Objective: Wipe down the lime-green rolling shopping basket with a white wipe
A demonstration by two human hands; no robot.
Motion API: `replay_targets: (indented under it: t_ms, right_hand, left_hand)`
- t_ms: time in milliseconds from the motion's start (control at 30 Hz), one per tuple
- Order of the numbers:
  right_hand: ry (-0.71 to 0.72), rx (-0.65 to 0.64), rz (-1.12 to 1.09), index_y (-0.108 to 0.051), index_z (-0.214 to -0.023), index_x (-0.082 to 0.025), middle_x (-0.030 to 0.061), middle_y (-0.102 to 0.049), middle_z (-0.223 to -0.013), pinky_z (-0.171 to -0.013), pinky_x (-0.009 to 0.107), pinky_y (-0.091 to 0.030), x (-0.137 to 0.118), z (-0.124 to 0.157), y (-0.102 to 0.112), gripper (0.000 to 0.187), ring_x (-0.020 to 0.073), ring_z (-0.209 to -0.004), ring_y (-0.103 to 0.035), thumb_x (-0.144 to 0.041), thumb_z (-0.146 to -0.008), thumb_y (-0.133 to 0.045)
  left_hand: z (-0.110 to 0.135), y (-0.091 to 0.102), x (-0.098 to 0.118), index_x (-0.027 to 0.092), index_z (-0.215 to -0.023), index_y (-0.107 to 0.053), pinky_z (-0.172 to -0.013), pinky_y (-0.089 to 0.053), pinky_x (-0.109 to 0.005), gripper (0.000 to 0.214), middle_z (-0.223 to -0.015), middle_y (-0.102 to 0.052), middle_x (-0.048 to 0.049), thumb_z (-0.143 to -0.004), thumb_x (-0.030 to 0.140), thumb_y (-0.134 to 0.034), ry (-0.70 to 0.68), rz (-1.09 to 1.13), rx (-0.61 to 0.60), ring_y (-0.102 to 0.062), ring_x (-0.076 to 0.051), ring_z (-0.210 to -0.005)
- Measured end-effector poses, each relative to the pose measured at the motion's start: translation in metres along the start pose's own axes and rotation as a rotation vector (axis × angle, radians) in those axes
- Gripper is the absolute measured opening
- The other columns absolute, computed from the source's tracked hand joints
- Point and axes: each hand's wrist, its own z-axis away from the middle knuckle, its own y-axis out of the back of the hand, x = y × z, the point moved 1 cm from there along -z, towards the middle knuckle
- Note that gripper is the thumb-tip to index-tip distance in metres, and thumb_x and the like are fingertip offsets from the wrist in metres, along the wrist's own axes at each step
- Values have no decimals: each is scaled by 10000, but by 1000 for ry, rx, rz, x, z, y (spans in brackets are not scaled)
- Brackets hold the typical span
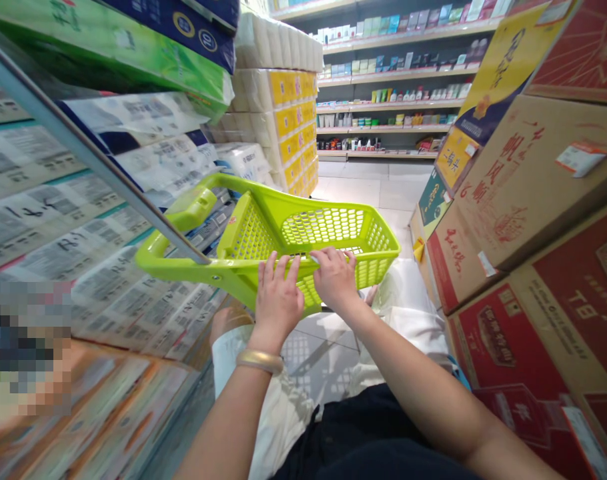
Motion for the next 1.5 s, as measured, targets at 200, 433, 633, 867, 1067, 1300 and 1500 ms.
replay_targets:
  t_ms: [200, 433, 633, 867, 1067, 1300, 1500]
  right_hand:
    - [-137, 80, 45, -695, -1112, -243, 77, -665, -1130, -1056, 446, -221, 49, 3, 14, 363, 242, -1092, -549, -101, -824, -526]
    - [-160, 112, 17, -718, -1052, -216, 88, -666, -1071, -1048, 435, -237, 51, 4, 12, 339, 248, -1074, -545, -91, -796, -533]
    - [-17, 27, -23, -695, -1107, -236, 70, -667, -1089, -1074, 432, -196, 11, 6, 0, 348, 227, -1080, -549, -104, -826, -537]
    - [-42, 64, 15, -702, -1077, -250, 48, -682, -1059, -1075, 441, -187, 38, 19, 11, 354, 221, -1049, -561, -85, -813, -533]
    - [-65, 112, 44, -690, -1123, -220, 88, -666, -1110, -1047, 429, -255, 34, 28, 5, 395, 242, -1083, -553, -74, -794, -529]
    - [74, 26, 41, -642, -1216, -219, 92, -663, -1176, -1124, 426, -208, -8, 21, -10, 431, 229, -1111, -556, -75, -829, -518]
    - [87, 65, 34, -620, -1234, -242, 66, -673, -1216, -1133, 439, -180, 24, 31, 3, 458, 219, -1136, -566, -85, -816, -517]
  left_hand:
    - [-3, 4, -7, 158, -1389, -519, -1200, -247, -588, 570, -1356, -567, -157, -820, 140, -503, -8, -5, -10, -379, -357, -1402]
    - [-3, 2, -13, 176, -1352, -569, -1181, -244, -616, 532, -1307, -566, -161, -822, 174, -516, 14, -9, 4, -400, -373, -1355]
    - [-2, 6, -17, 235, -1345, -592, -1163, -224, -657, 548, -1293, -534, -157, -801, 180, -552, 39, -85, -18, -376, -396, -1343]
    - [-2, 8, -33, 229, -1289, -643, -1179, -213, -645, 488, -1262, -540, -150, -813, 194, -543, 72, -76, -30, -377, -385, -1348]
    - [-3, 7, -37, 234, -1284, -656, -1176, -234, -644, 475, -1258, -538, -159, -825, 220, -537, 104, -66, -9, -367, -399, -1367]
    - [6, 0, -23, 197, -1392, -550, -1196, -247, -610, 599, -1448, -481, -162, -794, 206, -581, 91, -61, -9, -249, -401, -1476]
    - [15, -18, 2, 218, -1452, -475, -1205, -285, -560, 693, -1523, -415, -136, -774, 153, -606, -24, 16, -46, -168, -392, -1509]
